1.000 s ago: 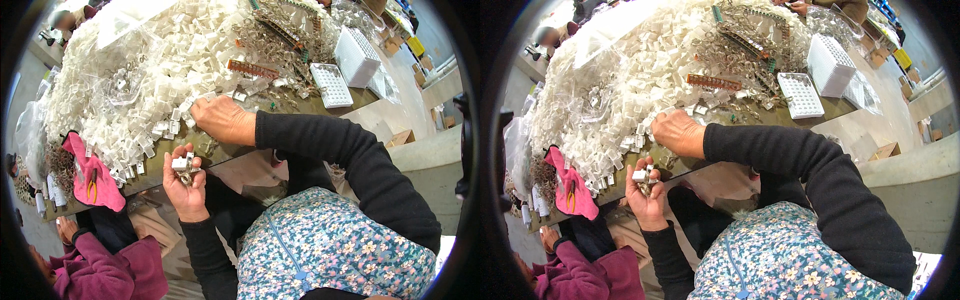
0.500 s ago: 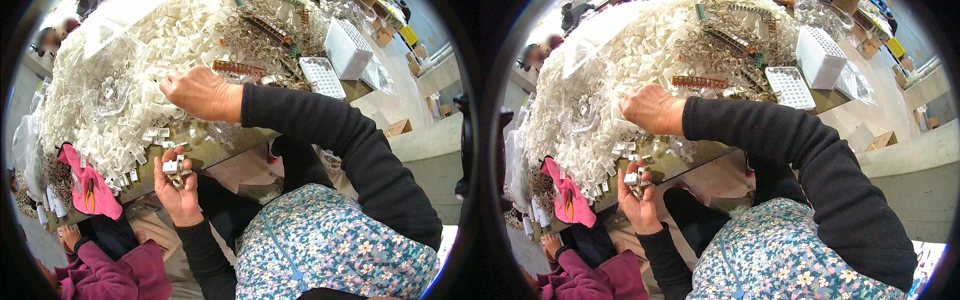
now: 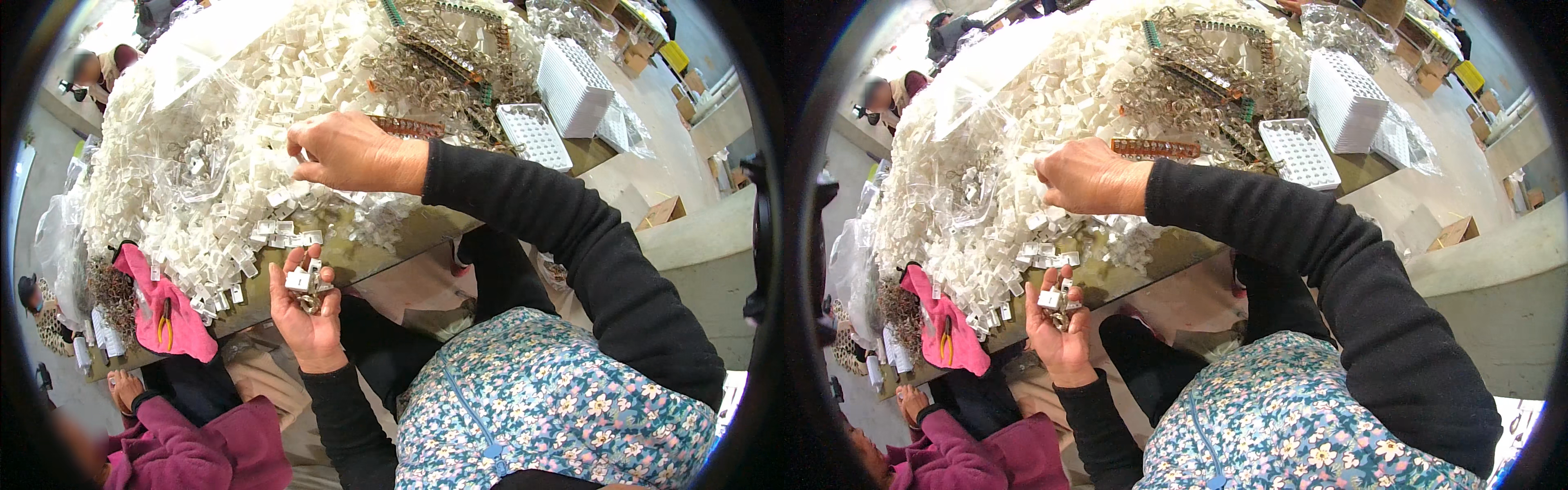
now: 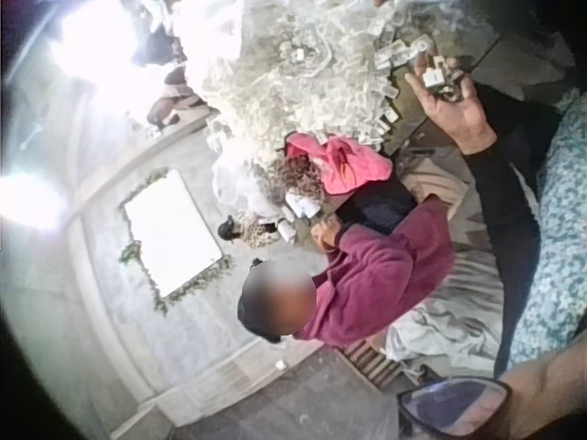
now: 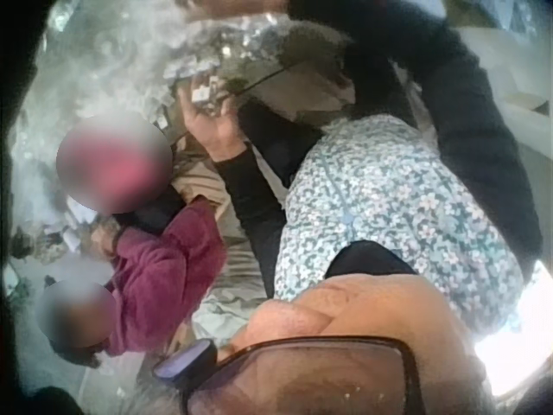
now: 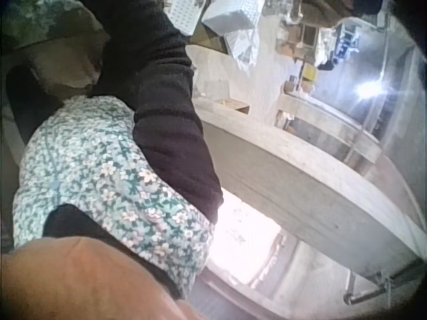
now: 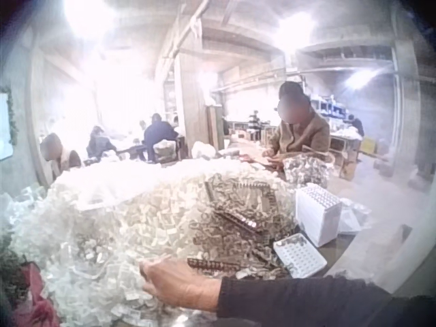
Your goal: The person assembles small electronic components by hand, inserting green circuit pieces into white plastic housings and placing them into a tray. The person repeatedly picks, aligns, and inserts components, then sets finished units aside.
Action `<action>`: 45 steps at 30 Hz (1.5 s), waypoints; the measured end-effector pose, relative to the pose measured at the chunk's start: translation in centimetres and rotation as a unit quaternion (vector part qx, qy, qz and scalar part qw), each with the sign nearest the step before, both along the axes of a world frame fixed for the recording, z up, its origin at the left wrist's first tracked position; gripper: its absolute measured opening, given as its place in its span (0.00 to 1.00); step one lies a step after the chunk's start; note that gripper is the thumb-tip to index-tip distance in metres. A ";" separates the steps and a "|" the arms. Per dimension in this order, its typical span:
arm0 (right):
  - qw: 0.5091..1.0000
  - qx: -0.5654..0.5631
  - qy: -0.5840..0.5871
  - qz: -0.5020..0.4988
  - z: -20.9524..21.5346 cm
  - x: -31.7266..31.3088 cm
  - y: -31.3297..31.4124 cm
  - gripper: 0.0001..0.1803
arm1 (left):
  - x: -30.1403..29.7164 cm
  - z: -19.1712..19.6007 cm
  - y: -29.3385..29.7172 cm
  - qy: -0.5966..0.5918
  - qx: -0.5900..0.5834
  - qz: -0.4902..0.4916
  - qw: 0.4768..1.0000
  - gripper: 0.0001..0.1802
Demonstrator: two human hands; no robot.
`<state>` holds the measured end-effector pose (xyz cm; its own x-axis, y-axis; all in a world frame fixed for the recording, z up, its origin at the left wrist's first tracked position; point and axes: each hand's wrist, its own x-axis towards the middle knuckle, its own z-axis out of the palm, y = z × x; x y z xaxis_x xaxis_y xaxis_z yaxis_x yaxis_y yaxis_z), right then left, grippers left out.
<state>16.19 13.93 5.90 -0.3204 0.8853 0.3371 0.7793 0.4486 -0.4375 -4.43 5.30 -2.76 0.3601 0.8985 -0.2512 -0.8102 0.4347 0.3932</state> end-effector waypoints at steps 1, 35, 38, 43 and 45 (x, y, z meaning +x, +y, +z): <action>1.000 0.023 0.005 -0.002 0.0 0.1 0.0 0.15 | 0.1 0.0 0.0 -0.003 -0.001 0.001 1.000 0.23; 0.949 -0.101 0.261 0.144 -0.7 -3.4 -3.4 0.17 | 0.0 1.7 -0.5 -0.005 0.017 0.007 1.000 0.30; 0.964 -0.087 0.188 0.169 -2.1 -4.6 -5.4 0.15 | 0.0 1.7 -0.6 -0.084 0.046 -0.019 0.995 0.24; 0.978 0.021 0.140 0.150 -3.8 -5.7 -6.9 0.14 | 0.4 1.4 -1.1 -0.030 -0.035 -0.006 0.999 0.18; 0.981 0.000 0.127 0.145 -3.6 -5.5 -7.0 0.13 | 0.4 1.7 -1.3 -0.037 -0.045 -0.013 0.998 0.16</action>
<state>10.73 6.89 2.25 -0.4653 0.7690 0.4383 0.4850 0.6357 -0.6006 -4.04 4.00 -1.05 0.4038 0.8636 -0.3019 -0.8236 0.4868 0.2909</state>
